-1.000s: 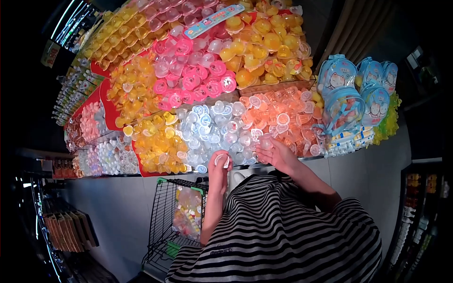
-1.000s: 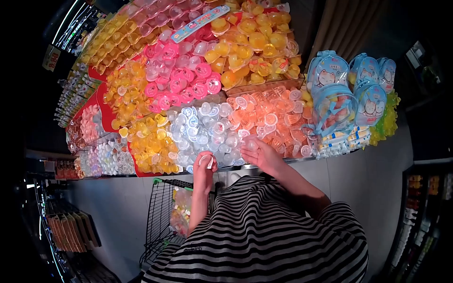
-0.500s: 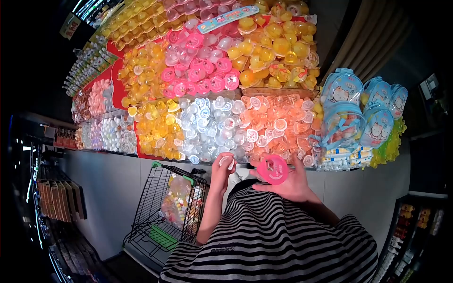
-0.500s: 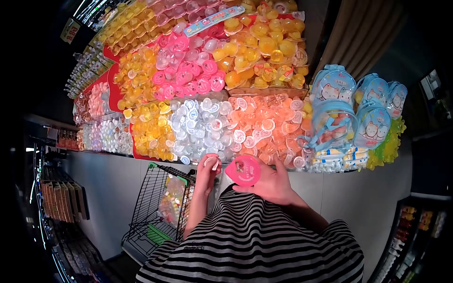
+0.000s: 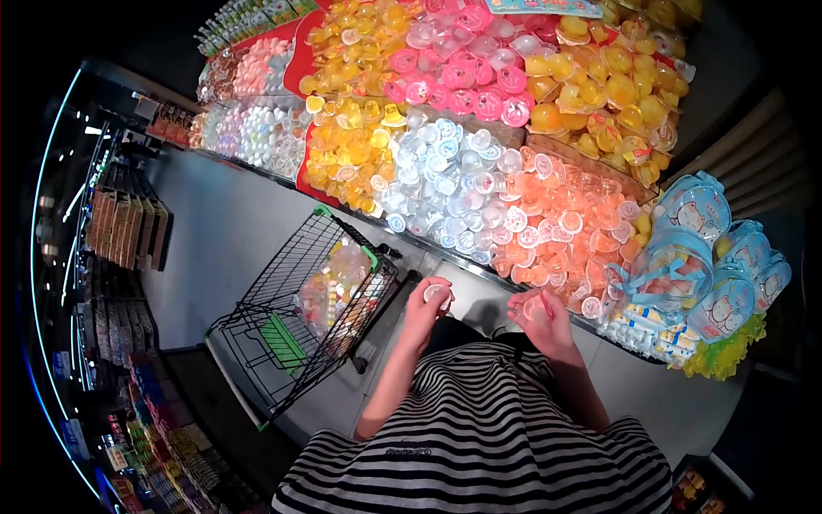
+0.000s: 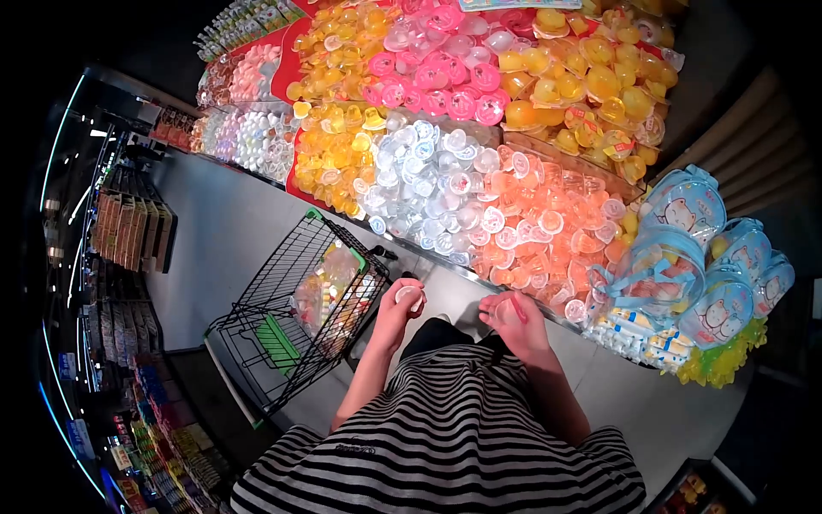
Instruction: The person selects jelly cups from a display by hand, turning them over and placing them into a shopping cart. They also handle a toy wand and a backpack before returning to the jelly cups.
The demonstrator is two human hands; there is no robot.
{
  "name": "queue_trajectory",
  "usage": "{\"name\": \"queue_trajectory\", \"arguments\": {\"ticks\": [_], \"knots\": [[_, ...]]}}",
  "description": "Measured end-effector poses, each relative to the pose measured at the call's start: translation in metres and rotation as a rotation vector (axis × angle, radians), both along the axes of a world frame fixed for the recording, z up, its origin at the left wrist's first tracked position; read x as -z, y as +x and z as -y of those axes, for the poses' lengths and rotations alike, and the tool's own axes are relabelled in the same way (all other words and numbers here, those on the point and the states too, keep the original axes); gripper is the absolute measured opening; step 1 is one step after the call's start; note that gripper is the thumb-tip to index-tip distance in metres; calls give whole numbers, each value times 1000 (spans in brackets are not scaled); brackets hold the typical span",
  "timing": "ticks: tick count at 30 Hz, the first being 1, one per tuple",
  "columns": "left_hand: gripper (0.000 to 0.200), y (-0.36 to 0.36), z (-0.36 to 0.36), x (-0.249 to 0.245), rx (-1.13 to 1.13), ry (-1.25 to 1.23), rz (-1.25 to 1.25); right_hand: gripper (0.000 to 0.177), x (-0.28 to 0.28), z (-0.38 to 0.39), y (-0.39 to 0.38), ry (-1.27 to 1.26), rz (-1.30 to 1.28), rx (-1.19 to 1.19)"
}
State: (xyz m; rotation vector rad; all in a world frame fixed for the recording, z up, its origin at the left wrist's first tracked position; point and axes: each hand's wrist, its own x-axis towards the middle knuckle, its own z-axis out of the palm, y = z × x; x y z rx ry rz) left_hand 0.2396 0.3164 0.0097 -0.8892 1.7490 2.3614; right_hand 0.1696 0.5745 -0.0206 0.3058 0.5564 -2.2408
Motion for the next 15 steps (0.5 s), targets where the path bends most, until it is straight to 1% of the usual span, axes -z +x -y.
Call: {"name": "queue_trajectory", "arguments": {"ticks": [1, 4, 5, 8, 9, 10, 11, 12, 14, 15], "knots": [[12, 4, 8, 1, 11, -2, -27, 27, -5, 3, 1, -55, -49, 24], [11, 14, 28, 0, -6, 9, -27, 21, 0, 26, 9, -27, 68, 172], [11, 18, 33, -1, -18, 16, -35, 22, 20, 33, 14, -21, 172, 207], [11, 26, 49, -8, -35, 18, -39, 29, 48, 57, 25, 115, 464, 249], [13, 31, 56, -4, -34, 17, -62, 36, 58, 62, 28, 142, 436, 220], [13, 36, 61, -4, -29, 31, -63, 41, 53, 70, 26, 166, 457, 215], [13, 41, 68, -1, -22, 35, -56, 44, 49, 75, 24, 140, 406, 217], [13, 47, 73, 4, -18, 40, -48, 48, 30, 80, 22, 118, 356, 215], [13, 60, 77, 9, -50, 61, -47, 50, -41, 85, 25, -31, 75, 216], [13, 69, 83, 17, -41, 79, -35, 48, -74, 79, 36, -77, -16, 299]]}}
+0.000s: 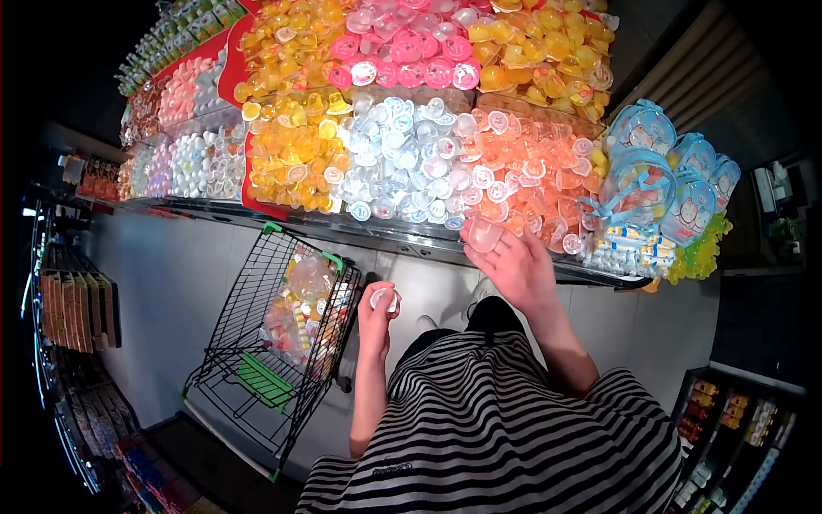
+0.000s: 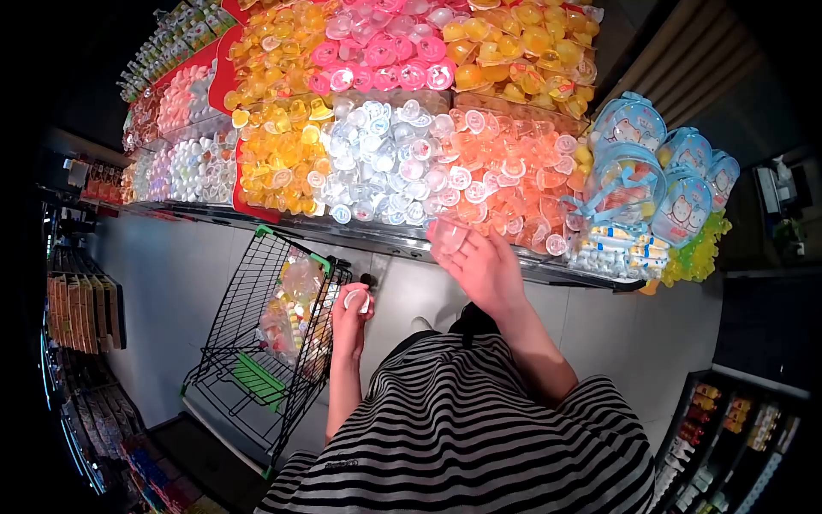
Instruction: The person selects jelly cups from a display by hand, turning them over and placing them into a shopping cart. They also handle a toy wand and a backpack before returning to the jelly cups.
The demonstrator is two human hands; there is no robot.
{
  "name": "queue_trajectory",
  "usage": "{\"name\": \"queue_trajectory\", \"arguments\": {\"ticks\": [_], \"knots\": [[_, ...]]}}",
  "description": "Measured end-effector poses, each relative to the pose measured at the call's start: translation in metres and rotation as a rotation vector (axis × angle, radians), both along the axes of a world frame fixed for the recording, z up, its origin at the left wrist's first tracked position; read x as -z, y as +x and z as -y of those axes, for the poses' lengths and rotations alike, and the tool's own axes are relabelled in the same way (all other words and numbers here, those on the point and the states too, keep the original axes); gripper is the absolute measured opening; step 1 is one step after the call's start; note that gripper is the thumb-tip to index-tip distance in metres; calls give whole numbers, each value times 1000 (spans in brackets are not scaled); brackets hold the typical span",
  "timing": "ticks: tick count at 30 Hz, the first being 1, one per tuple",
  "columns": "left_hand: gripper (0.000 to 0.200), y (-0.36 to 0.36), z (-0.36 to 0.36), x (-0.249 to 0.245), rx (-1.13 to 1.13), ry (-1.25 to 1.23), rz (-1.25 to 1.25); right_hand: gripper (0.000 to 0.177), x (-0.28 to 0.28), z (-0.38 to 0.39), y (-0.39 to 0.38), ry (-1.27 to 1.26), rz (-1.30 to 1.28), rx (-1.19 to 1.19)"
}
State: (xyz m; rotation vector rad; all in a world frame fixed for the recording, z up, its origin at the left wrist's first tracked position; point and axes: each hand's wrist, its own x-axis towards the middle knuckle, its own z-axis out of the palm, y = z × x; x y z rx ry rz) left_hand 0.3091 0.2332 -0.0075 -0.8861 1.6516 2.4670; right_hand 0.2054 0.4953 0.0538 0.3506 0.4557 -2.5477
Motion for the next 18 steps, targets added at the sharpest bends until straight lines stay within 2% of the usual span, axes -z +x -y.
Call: {"name": "queue_trajectory", "arguments": {"ticks": [2, 5, 8, 10, 13, 14, 16, 18], "knots": [[14, 15, 12, 12, 25, 12, 15, 46, -47, -4, 12, -83, -230, 177], [15, 35, 25, 26, 39, 39, 63, 44, -2, -36, 17, -239, -411, 104], [11, 46, 37, 23, 77, 43, 56, 45, 12, -22, 38, -93, -247, 10], [10, 48, 45, 23, 77, 35, 48, 48, 1, 8, 53, 24, -131, -46], [11, 50, 54, 28, 87, 43, 34, 48, -35, 61, 61, -112, 11, -123], [11, 50, 57, 28, 90, 41, 36, 47, -10, 73, 59, -163, 0, -127], [11, 48, 60, 26, 98, 37, 29, 46, 88, 91, 49, -265, -29, -131], [13, 52, 64, 23, 116, 50, 4, 43, 156, 97, 53, -76, 29, -153]]}}
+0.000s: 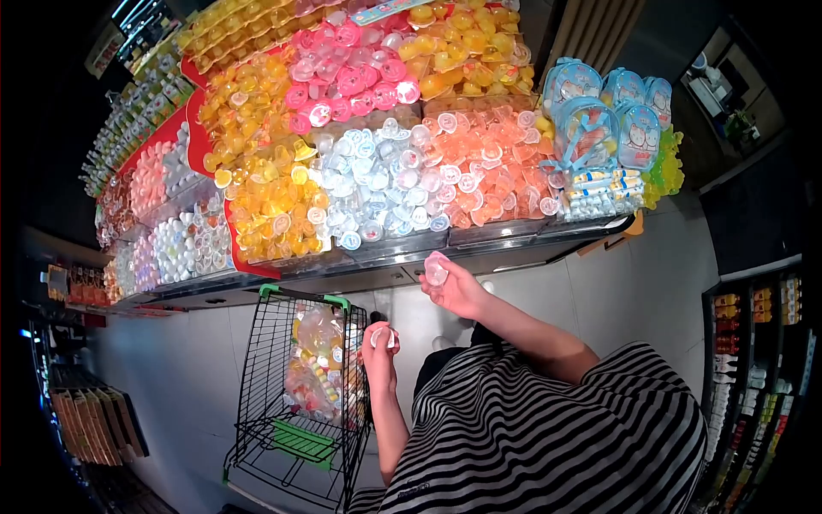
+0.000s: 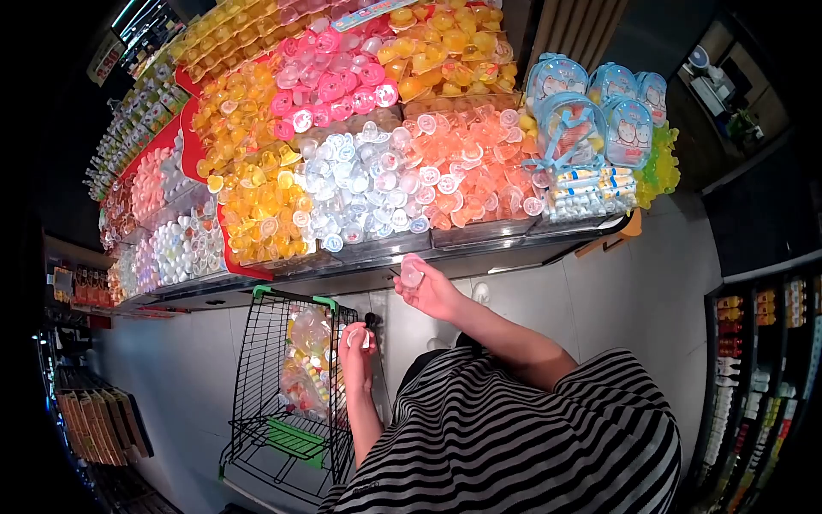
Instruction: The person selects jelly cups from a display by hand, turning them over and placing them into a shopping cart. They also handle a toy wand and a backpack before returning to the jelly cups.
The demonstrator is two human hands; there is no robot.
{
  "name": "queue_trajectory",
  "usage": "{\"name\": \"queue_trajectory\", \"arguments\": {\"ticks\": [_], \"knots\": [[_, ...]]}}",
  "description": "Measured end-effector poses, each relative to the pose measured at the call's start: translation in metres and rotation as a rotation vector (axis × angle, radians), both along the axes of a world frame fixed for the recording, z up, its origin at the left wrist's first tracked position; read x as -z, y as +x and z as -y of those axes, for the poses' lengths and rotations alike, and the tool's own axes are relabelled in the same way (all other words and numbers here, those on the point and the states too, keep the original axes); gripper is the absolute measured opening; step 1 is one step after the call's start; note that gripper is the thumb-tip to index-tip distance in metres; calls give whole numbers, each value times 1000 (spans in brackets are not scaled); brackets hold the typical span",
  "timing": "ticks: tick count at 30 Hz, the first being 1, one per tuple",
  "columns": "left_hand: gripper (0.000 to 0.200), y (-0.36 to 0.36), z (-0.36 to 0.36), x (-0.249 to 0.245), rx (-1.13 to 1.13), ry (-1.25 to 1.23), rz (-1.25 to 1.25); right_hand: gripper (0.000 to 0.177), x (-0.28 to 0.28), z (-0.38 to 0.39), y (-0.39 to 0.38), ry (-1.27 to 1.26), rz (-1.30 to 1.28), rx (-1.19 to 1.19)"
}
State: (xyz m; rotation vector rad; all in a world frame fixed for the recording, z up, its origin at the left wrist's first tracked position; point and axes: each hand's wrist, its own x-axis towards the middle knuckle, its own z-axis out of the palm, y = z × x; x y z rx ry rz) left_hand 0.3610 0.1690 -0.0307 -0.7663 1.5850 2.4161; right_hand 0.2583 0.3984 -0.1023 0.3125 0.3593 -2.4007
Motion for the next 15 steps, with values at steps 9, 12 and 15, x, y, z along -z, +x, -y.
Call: {"name": "queue_trajectory", "arguments": {"ticks": [9, 12, 15], "knots": [[13, 31, 19, 21, -4, 70, 89, 38, -5, -48, 5, 473, 236, 111], [14, 26, 13, 17, 48, 29, 116, 67, -112, -53, -26, 414, -105, 257], [17, 14, 12, 19, 122, 3, 80, 78, -192, -80, -37, 54, -445, 376]]}}
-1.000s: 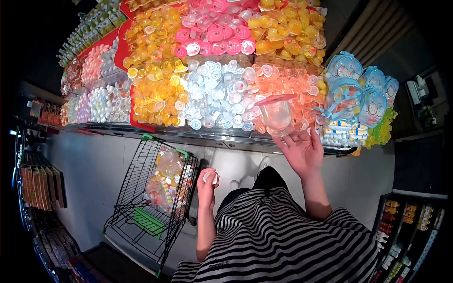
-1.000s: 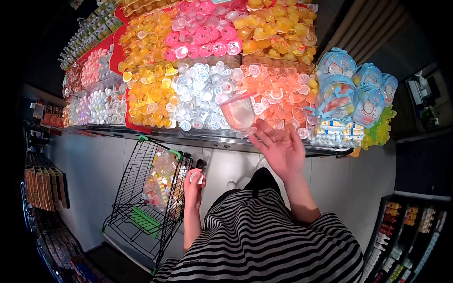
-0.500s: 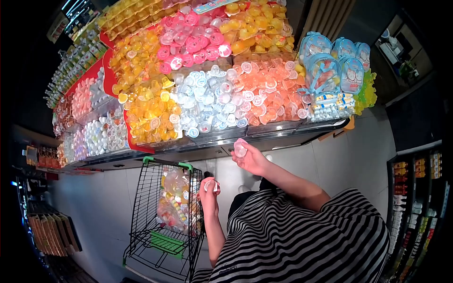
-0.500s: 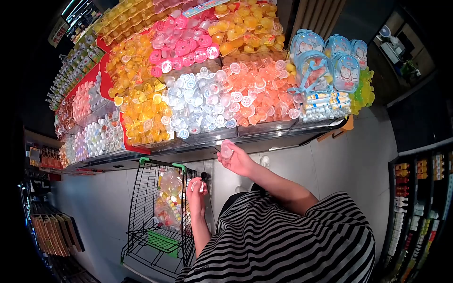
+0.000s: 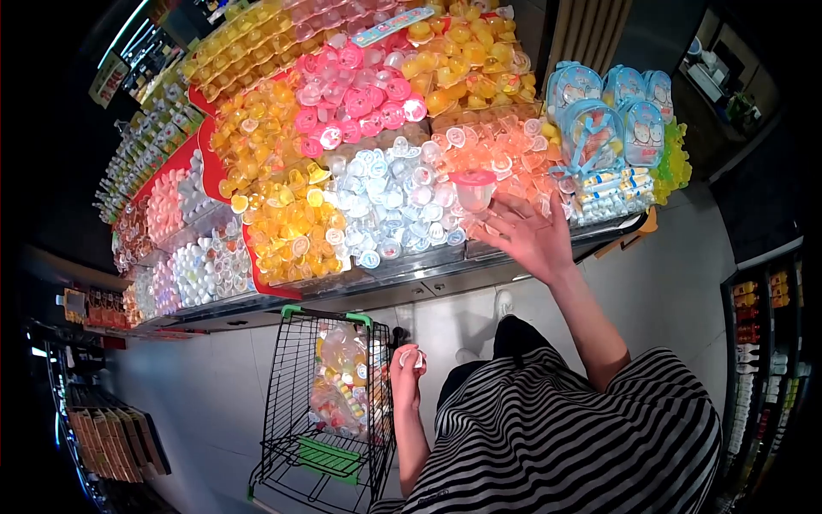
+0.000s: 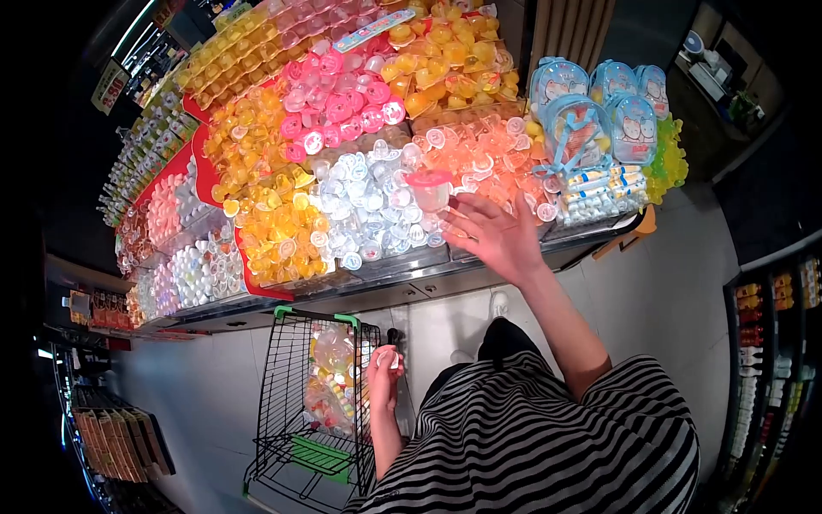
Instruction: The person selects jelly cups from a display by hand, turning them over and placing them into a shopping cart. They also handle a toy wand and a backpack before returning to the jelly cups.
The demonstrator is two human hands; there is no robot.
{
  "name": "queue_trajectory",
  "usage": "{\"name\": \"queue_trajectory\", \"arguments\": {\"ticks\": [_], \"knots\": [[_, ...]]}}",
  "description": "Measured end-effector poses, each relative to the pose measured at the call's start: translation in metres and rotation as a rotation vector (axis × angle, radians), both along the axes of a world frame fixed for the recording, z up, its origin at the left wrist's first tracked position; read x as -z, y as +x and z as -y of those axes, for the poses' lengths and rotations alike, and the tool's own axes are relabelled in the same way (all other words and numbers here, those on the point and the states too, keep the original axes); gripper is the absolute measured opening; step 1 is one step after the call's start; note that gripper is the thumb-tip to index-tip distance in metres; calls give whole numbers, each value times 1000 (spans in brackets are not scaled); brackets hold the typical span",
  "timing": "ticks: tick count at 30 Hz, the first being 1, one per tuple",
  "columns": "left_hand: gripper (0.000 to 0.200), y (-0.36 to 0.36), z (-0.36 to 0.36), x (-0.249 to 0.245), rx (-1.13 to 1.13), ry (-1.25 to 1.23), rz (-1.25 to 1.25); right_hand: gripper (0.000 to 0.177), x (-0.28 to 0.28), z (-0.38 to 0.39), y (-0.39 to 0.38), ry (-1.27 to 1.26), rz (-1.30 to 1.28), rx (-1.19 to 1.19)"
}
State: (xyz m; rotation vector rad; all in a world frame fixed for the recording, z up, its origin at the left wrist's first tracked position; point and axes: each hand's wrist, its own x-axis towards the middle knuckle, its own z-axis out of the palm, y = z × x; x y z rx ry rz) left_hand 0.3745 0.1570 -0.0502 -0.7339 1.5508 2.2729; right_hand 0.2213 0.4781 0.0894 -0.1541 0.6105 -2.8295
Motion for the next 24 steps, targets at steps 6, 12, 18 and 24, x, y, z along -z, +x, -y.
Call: {"name": "queue_trajectory", "arguments": {"ticks": [6, 12, 18, 24], "knots": [[16, -37, -19, -2, 85, -57, -57, 71, 50, -16, -47, 30, 119, -103], [15, -68, -46, -12, 69, -101, -37, 65, 98, 79, -85, -185, 315, -316], [17, -98, -59, -15, 16, -151, 12, 41, 157, 79, -71, 63, 381, -568], [14, -137, -96, -19, -86, -141, -6, 37, 156, -2, -46, 106, 544, -755]]}}
